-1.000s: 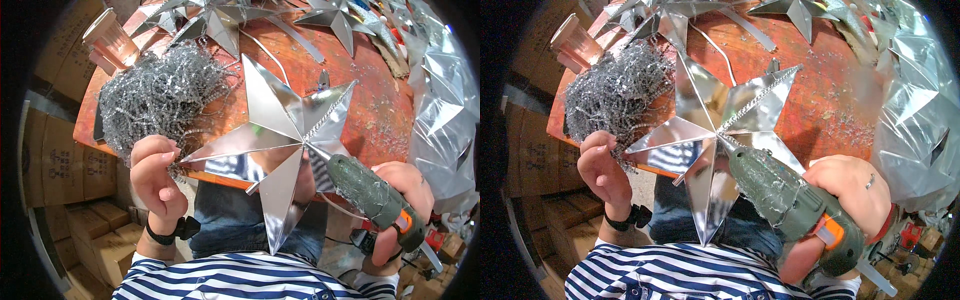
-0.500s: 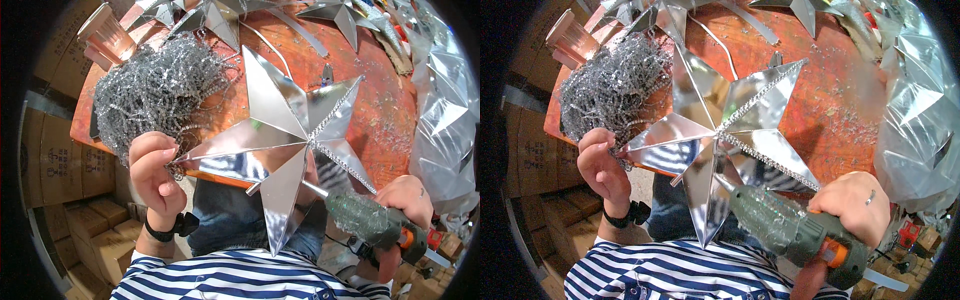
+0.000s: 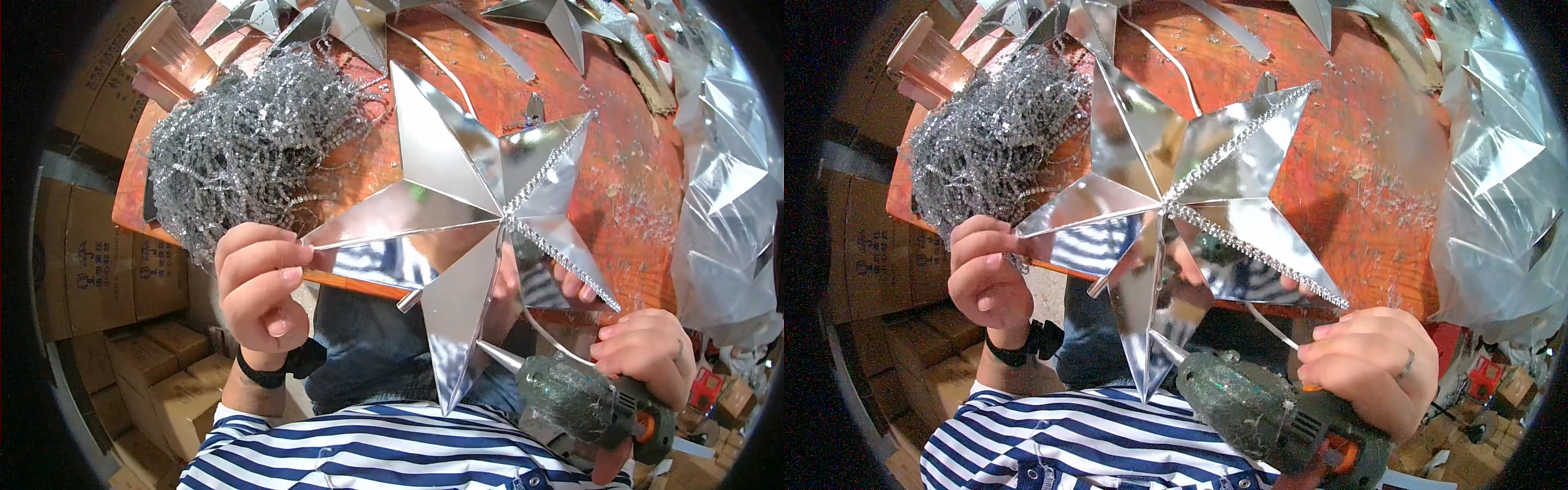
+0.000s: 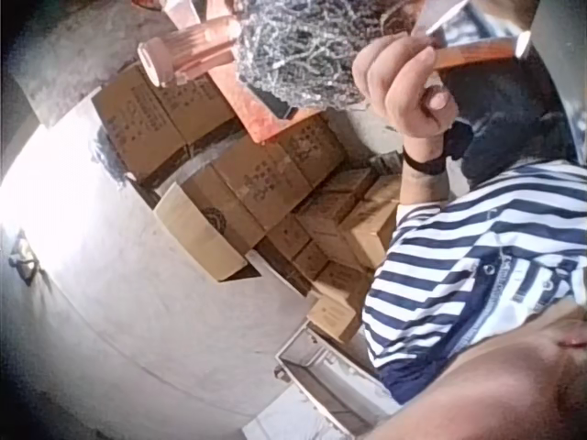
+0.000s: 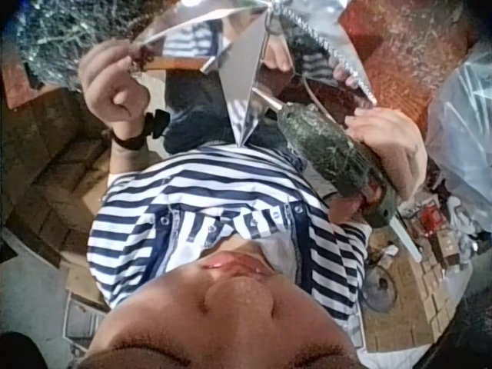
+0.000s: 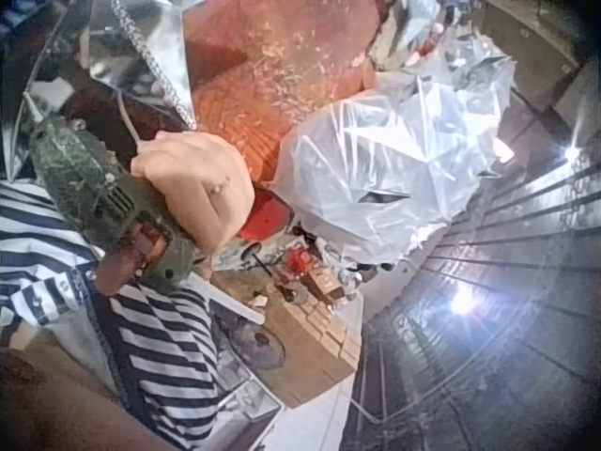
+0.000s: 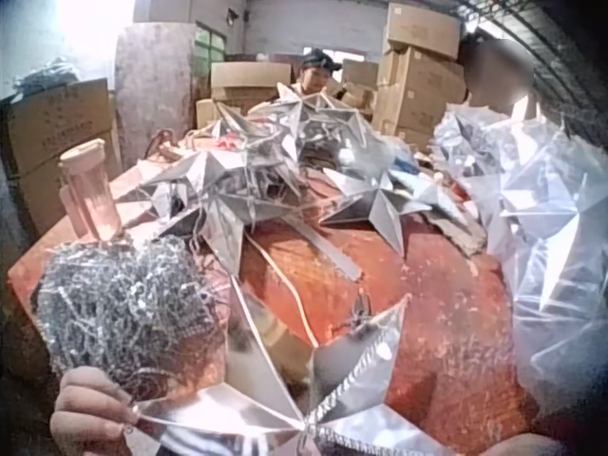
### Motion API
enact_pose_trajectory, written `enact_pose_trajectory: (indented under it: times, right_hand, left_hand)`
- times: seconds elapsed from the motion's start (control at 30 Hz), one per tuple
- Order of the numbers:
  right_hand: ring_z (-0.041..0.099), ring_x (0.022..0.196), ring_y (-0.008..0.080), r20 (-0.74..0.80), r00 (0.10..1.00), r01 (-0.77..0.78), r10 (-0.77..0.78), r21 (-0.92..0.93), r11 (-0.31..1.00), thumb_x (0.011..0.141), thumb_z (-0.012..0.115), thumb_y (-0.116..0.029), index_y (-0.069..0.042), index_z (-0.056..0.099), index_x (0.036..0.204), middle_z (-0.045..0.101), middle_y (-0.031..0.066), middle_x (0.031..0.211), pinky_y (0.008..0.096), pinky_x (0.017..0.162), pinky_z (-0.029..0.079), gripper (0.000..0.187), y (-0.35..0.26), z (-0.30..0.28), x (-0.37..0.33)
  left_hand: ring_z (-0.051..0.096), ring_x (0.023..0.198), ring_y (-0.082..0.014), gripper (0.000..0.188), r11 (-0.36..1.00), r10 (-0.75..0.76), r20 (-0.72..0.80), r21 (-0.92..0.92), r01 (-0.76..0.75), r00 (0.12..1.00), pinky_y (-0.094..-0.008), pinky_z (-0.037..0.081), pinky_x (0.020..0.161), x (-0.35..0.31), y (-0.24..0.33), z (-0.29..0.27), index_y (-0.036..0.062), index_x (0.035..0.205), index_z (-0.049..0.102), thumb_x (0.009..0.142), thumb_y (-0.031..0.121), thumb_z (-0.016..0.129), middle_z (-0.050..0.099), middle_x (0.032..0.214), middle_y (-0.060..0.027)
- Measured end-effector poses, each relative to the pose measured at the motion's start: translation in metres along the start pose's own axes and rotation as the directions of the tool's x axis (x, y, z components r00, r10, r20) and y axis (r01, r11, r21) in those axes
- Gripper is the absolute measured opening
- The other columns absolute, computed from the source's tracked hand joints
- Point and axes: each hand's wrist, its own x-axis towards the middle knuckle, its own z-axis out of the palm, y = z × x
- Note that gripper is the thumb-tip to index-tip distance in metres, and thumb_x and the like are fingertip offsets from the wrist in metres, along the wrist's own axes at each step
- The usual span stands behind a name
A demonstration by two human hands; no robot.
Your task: The person applies a silver beaded chain to the edges of a large, metallic star-shaped decoration using a hot glue gun. They repeatedly apply glue to the star's edges and press the chain into place, working around the star's points.
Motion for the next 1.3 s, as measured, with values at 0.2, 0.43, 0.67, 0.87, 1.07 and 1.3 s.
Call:
enact_pose_trajectory:
  times: [0.2, 0.43, 0.67, 0.87, 1.07, 1.3]
  right_hand:
    - [0.062, 0.063, 0.0204, 0.183, 0.983, 0.018, -0.029, 0.065, 0.998, 0.050, 0.064, -0.082, -0.003, 0.062, 0.077, 0.064, 0.0071, 0.072, 0.0302, 0.059, 0.048, 0.084, 0.003, -0.012, -0.002]
    - [0.062, 0.058, 0.0174, 0.277, 0.953, 0.004, -0.122, 0.394, 0.919, 0.071, 0.073, -0.039, -0.002, 0.063, 0.079, 0.066, 0.0058, 0.073, 0.0258, 0.048, 0.047, 0.039, 0.017, -0.011, -0.011]
    - [0.059, 0.049, 0.0167, 0.357, 0.930, -0.061, -0.089, 0.388, 0.920, 0.068, 0.071, -0.046, -0.004, 0.062, 0.073, 0.061, 0.0021, 0.064, 0.0269, 0.045, 0.042, 0.043, 0.013, -0.007, -0.008]
    - [0.056, 0.047, 0.0202, 0.195, 0.976, -0.133, 0.093, 0.205, 0.970, 0.050, 0.067, -0.039, -0.007, 0.062, 0.071, 0.060, 0.0015, 0.060, 0.0319, 0.042, 0.034, 0.038, -0.012, 0.006, -0.011]
    - [0.061, 0.063, 0.0231, 0.286, 0.958, -0.044, -0.025, 0.233, 0.971, 0.065, 0.064, -0.060, -0.006, 0.060, 0.074, 0.062, 0.0037, 0.070, 0.0343, 0.056, 0.043, 0.055, -0.003, -0.007, -0.017]
    - [0.063, 0.078, 0.0273, -0.314, 0.861, -0.324, 0.399, 0.267, 0.908, 0.078, 0.053, -0.058, 0.002, 0.059, 0.096, 0.063, 0.0126, 0.094, 0.0365, 0.068, 0.050, 0.063, -0.014, -0.018, -0.078]
  left_hand:
    - [0.056, 0.074, -0.0264, 0.037, 0.999, 0.042, -0.038, -0.009, -0.042, 0.998, -0.0377, 0.046, 0.067, 0.000, 0.001, 0.000, 0.0086, 0.098, 0.050, 0.098, 0.044, 0.038, 0.059, 0.082, -0.0100]
    - [0.059, 0.073, -0.0251, 0.027, 0.998, 0.056, -0.056, 0.006, -0.056, 0.997, -0.0368, 0.048, 0.066, 0.000, -0.001, -0.001, 0.0102, 0.098, 0.051, 0.098, 0.036, 0.042, 0.060, 0.085, -0.0080]
    - [0.059, 0.074, -0.0261, 0.027, 0.995, 0.094, -0.039, 0.020, -0.093, 0.995, -0.0365, 0.048, 0.066, 0.000, 0.002, -0.003, 0.0099, 0.098, 0.050, 0.099, 0.035, 0.042, 0.059, 0.085, -0.0080]
    - [0.059, 0.082, -0.0311, 0.038, 1.000, 0.024, -0.024, 0.011, -0.024, 0.999, -0.0404, 0.049, 0.074, -0.003, 0.006, -0.002, 0.0080, 0.101, 0.050, 0.098, 0.044, 0.038, 0.060, 0.090, -0.0134]
    - [0.063, 0.092, -0.0293, 0.028, 0.964, -0.210, 0.033, -0.161, 0.212, 0.977, -0.0363, 0.051, 0.077, 0.000, 0.007, 0.008, 0.0046, 0.104, 0.058, 0.092, 0.030, 0.057, 0.063, 0.098, -0.0151]
    - [0.054, 0.059, -0.0135, 0.034, 0.994, -0.088, 0.048, -0.068, 0.091, 0.995, -0.0256, 0.039, 0.048, -0.001, 0.026, -0.009, 0.0098, 0.092, 0.071, 0.060, 0.005, 0.082, 0.055, 0.084, -0.0044]
